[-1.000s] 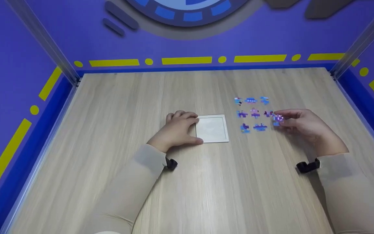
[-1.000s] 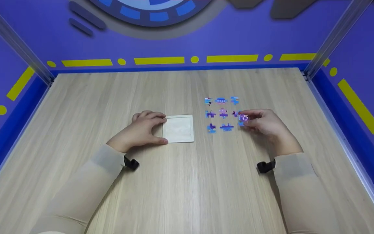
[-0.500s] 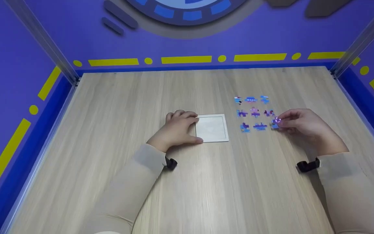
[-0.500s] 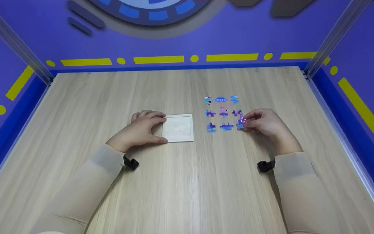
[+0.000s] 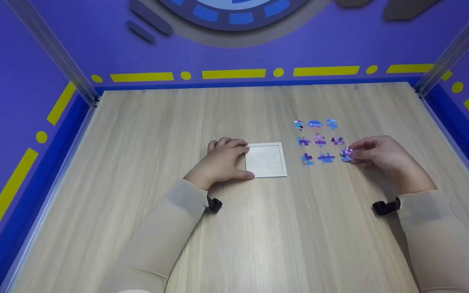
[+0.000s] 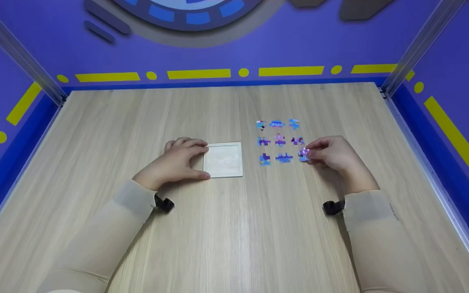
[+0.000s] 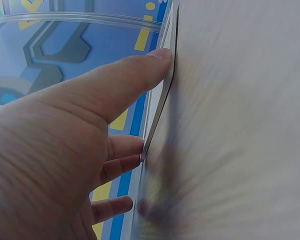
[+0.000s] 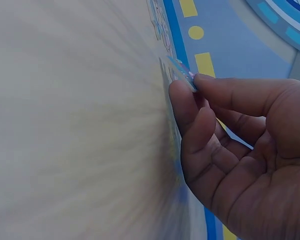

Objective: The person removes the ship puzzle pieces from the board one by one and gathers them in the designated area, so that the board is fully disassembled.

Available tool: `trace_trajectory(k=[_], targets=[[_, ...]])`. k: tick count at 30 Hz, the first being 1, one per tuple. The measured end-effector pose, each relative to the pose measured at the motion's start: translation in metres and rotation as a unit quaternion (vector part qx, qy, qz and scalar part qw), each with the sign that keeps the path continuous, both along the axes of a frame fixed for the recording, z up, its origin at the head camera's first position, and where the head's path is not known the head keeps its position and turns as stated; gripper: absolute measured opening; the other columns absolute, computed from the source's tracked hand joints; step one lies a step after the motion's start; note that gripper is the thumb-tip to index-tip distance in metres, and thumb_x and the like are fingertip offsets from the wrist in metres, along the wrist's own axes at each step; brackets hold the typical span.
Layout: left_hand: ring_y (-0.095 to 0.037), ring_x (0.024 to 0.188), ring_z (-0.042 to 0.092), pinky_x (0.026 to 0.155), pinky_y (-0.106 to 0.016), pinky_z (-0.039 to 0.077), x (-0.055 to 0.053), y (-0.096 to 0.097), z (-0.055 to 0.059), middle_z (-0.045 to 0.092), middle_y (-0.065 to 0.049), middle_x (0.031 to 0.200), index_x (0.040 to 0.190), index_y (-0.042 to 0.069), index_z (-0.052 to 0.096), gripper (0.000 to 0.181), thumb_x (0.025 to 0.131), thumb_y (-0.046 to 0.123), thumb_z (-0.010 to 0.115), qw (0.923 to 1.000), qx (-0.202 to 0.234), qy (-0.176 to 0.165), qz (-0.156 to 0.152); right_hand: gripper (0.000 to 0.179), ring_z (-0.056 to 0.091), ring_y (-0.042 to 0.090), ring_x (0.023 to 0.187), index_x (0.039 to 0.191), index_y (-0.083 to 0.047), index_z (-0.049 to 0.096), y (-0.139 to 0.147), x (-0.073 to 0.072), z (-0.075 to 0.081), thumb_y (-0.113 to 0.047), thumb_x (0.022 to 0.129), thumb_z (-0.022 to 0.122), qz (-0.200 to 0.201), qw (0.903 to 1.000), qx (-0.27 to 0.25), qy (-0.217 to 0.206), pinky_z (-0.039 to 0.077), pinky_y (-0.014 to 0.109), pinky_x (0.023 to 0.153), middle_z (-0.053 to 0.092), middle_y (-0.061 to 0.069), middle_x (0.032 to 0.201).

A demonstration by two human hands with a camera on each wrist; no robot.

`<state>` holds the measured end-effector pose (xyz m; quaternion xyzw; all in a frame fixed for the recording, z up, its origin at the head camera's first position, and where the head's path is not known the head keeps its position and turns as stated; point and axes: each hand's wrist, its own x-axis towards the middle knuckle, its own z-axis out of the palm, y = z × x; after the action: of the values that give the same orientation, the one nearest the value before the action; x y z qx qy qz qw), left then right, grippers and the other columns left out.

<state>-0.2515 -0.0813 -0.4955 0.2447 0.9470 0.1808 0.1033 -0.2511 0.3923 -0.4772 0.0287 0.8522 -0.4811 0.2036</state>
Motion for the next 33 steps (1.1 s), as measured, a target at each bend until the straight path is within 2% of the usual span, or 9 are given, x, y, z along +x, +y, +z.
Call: trace_trajectory(k=[5,10,21,33], targets=[[-0.037,0.165,0.038,0.132,-0.066,0.022,0.0005,-0.0006,0.0017,0.052,-0.001,0.176,0.164,0.017,0.062,0.091,0.091,0.065,0.087,1.0000,0.005,-0.007,0.000,0.043,0.075,-0.001,0.089,0.147,0.010,0.065,-0.0003,-0.0011,-0.0017,-0.017,0.113,0.069,0.014,0.9988,0.043,0.019,0.062,0.024,0.077,0.081,-0.015,0.098],[-0.036,0.165,0.038,0.132,-0.065,0.022,0.0005,-0.0007,0.0025,0.052,-0.001,0.176,0.164,0.017,0.061,0.091,0.091,0.065,0.087,0.9999,0.007,-0.009,-0.001,0.036,0.066,0.006,0.082,0.139,0.005,0.073,-0.0033,0.0003,-0.0011,-0.019,0.111,0.072,0.016,0.9952,0.082,0.052,0.057,0.026,0.071,0.076,-0.011,0.096],[-0.036,0.166,0.038,0.133,-0.066,0.022,0.0005,-0.0007,-0.0005,0.051,0.000,0.176,0.165,0.017,0.061,0.092,0.091,0.066,0.087,0.9999,0.004,-0.010,0.000,0.035,0.060,0.012,0.082,0.134,0.000,0.078,-0.0030,0.0003,-0.0042,-0.025,0.109,0.076,0.027,0.9854,0.149,0.079,0.052,0.027,0.069,0.072,-0.006,0.095],[-0.035,0.164,0.040,0.132,-0.066,0.023,-0.0006,-0.0011,-0.0016,0.052,0.000,0.175,0.164,0.017,0.061,0.091,0.091,0.065,0.087,1.0000,0.006,-0.003,-0.001,0.036,0.060,0.010,0.080,0.136,-0.002,0.077,-0.0045,0.0000,-0.0042,-0.026,0.110,0.075,0.020,0.9871,0.136,0.082,0.053,0.028,0.070,0.072,-0.007,0.099]])
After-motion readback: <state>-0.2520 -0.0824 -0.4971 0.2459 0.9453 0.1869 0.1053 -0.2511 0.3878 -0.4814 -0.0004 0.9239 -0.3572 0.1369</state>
